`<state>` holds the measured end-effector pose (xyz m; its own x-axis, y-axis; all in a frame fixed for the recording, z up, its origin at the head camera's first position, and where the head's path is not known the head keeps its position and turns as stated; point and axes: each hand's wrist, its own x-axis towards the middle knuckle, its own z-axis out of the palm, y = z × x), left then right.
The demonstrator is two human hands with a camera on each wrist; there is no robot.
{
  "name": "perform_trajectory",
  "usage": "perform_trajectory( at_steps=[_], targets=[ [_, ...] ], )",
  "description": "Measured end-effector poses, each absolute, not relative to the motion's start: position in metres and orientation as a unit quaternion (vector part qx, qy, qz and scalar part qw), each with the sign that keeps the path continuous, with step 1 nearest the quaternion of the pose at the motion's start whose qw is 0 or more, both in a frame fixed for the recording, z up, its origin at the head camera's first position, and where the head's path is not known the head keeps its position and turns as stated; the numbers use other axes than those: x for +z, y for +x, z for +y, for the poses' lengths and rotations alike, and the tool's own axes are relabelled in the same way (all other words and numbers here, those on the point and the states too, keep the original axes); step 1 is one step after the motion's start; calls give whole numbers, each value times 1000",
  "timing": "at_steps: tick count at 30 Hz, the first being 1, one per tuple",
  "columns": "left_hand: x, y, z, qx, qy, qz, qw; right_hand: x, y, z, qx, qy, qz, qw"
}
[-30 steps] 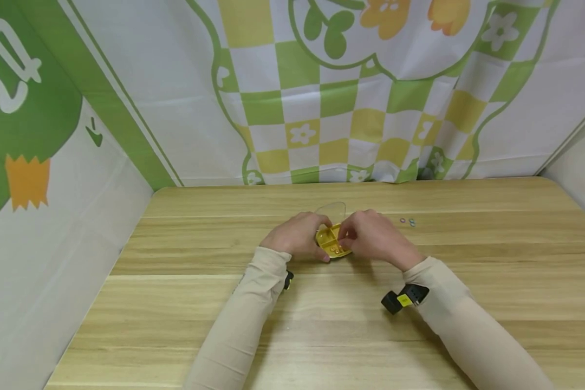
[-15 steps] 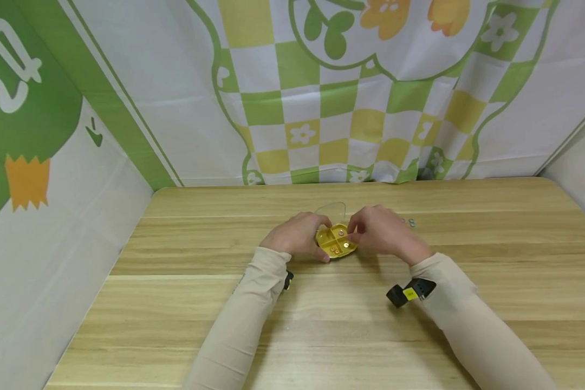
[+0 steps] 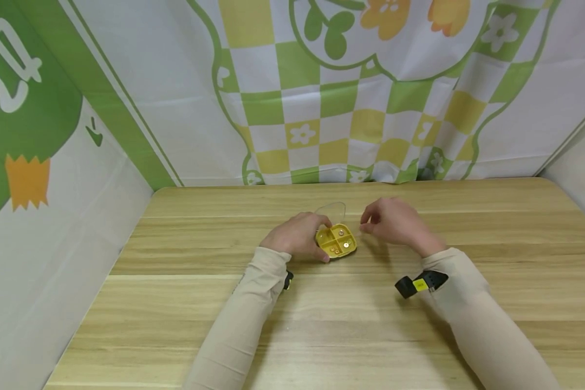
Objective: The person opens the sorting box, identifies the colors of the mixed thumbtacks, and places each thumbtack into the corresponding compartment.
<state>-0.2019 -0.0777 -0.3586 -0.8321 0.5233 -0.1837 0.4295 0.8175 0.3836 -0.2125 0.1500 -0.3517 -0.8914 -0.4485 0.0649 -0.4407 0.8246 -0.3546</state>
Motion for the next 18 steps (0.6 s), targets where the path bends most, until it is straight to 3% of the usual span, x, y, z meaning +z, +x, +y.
perform_trajectory(
  at_steps=[18],
  targets=[
    [-358, -201, -78, 165, 256, 942, 140, -342, -220, 180, -176, -189, 966, 24]
  ],
)
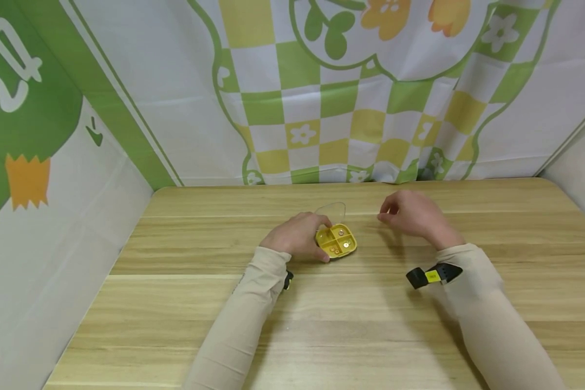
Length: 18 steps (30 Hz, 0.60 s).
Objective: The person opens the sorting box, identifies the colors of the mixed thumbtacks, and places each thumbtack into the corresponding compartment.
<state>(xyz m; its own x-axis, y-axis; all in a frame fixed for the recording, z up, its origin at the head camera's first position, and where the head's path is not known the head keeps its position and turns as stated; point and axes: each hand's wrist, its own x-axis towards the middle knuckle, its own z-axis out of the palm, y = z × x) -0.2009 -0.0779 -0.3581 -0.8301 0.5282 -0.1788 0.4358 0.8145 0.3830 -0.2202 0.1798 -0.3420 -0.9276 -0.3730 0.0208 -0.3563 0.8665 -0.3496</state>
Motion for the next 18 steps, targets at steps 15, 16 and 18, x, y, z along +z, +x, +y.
perform_trajectory(
  at_steps=[15, 16, 18],
  targets=[
    [-358, -201, -78, 164, 253, 943, 141, -341, -226, 201, -150, -161, 975, 38],
    [-358, -201, -78, 163, 252, 943, 141, -341, -226, 203, -149, -158, 975, 40],
    [-358, -200, -78, 163, 250, 944, 141, -341, -227, 206, -148, -154, 976, 47]
  ],
)
